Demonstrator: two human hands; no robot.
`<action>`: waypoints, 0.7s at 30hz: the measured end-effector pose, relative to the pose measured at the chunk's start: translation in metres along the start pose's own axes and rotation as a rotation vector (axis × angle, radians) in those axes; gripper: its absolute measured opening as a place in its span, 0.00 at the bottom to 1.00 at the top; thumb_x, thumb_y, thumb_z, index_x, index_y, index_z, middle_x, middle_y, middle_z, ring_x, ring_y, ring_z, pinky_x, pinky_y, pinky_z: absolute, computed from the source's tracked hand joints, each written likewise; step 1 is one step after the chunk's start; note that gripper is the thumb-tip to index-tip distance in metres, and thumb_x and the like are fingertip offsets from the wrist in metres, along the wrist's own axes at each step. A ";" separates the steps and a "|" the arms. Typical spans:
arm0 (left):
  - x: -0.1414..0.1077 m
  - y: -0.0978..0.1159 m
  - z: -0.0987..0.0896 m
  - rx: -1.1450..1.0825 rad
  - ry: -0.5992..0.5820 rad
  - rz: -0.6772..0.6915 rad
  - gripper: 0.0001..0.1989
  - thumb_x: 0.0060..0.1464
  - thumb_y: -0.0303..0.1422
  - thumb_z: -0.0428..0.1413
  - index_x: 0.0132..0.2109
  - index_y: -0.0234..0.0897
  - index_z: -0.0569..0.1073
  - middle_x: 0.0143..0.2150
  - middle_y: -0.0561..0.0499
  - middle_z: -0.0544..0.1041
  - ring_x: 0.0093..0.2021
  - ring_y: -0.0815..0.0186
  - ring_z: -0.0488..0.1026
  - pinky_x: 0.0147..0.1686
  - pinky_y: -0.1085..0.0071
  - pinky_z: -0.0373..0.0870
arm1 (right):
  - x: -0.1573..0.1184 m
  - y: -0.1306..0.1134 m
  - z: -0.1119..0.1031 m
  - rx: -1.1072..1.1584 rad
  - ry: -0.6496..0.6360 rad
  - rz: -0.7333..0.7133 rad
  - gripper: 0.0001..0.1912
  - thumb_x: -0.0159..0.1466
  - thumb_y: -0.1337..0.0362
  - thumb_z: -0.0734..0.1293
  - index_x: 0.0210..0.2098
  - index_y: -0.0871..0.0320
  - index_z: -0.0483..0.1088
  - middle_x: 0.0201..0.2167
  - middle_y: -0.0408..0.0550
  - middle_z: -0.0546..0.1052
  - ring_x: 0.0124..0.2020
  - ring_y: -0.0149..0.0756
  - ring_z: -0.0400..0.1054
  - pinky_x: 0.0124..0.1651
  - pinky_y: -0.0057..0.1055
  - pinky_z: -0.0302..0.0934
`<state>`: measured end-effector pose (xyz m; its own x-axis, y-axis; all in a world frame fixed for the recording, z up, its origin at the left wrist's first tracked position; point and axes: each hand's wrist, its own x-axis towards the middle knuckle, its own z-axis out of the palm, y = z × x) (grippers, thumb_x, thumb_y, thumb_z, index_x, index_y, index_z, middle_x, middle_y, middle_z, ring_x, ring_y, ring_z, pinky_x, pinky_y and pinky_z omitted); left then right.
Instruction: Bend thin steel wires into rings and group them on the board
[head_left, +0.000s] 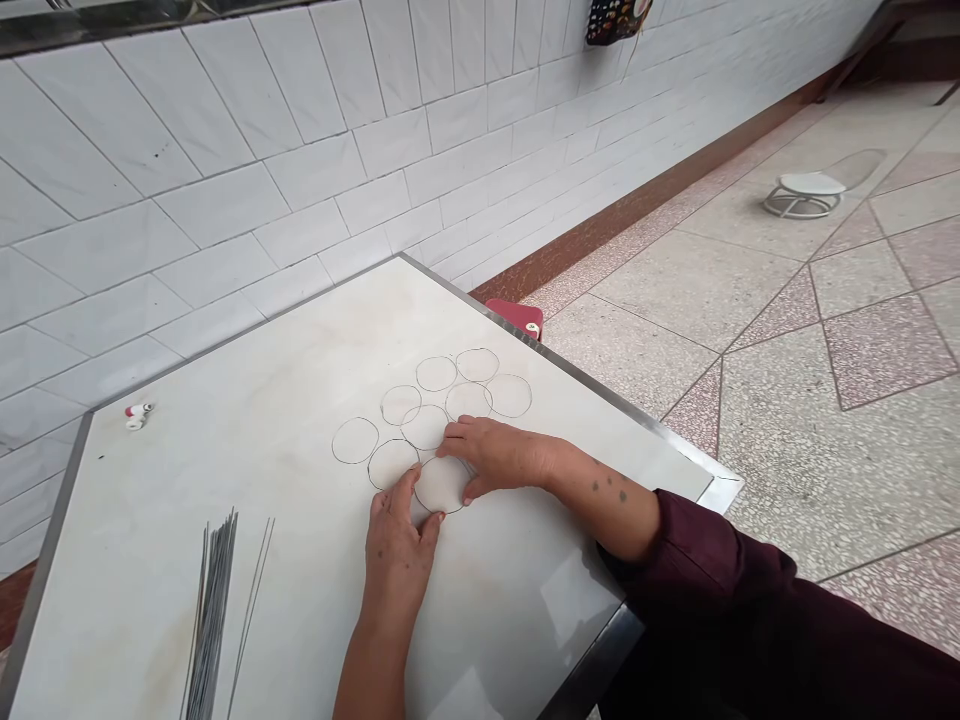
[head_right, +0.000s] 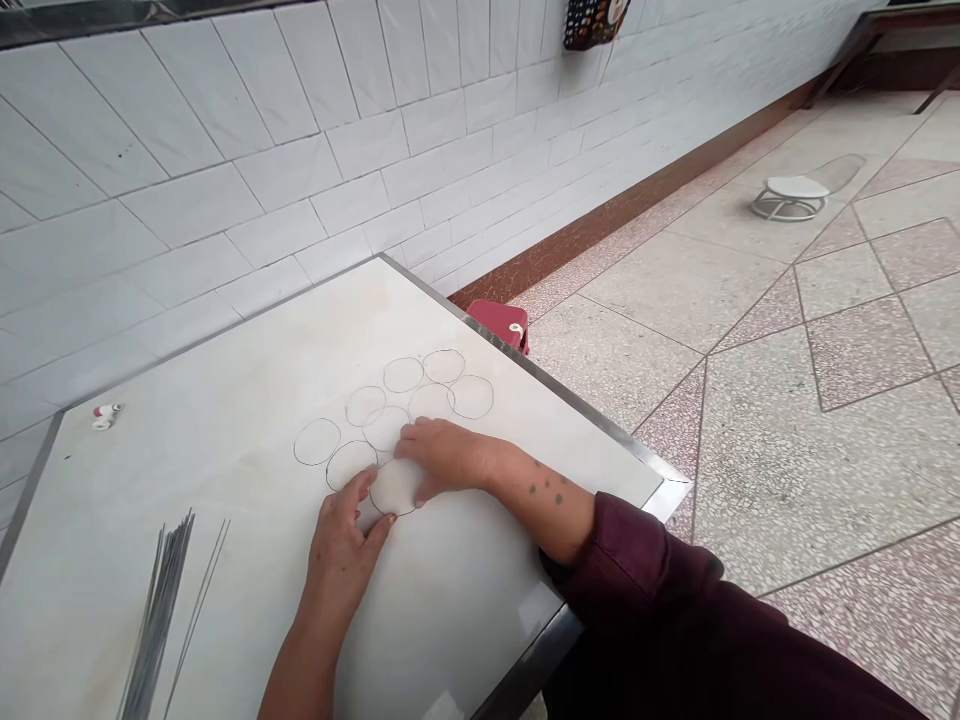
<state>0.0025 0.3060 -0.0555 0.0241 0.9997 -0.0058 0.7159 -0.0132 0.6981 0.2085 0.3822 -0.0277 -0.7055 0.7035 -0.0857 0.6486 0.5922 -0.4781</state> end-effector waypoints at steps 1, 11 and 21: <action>0.000 0.000 0.000 0.004 -0.005 0.000 0.26 0.57 0.34 0.55 0.63 0.46 0.68 0.53 0.42 0.74 0.56 0.48 0.69 0.48 0.49 0.72 | 0.000 -0.001 0.000 0.000 -0.001 0.003 0.27 0.59 0.59 0.74 0.54 0.61 0.69 0.49 0.54 0.72 0.50 0.48 0.63 0.52 0.42 0.63; 0.002 0.000 -0.002 0.040 -0.063 0.063 0.26 0.59 0.33 0.53 0.64 0.43 0.66 0.54 0.42 0.76 0.59 0.49 0.66 0.48 0.52 0.72 | 0.000 -0.003 0.000 -0.027 0.014 -0.012 0.24 0.57 0.56 0.75 0.48 0.60 0.70 0.46 0.53 0.71 0.48 0.46 0.63 0.48 0.40 0.63; 0.005 0.004 -0.007 0.195 -0.143 0.238 0.28 0.59 0.30 0.50 0.66 0.40 0.63 0.52 0.43 0.78 0.49 0.50 0.70 0.47 0.53 0.71 | 0.000 -0.002 0.001 0.002 0.045 -0.024 0.22 0.56 0.57 0.76 0.46 0.60 0.71 0.43 0.52 0.72 0.46 0.46 0.64 0.46 0.39 0.63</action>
<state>0.0009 0.3114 -0.0477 0.2940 0.9553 0.0306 0.7983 -0.2630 0.5418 0.2068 0.3803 -0.0281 -0.7074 0.7060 -0.0343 0.6309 0.6088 -0.4810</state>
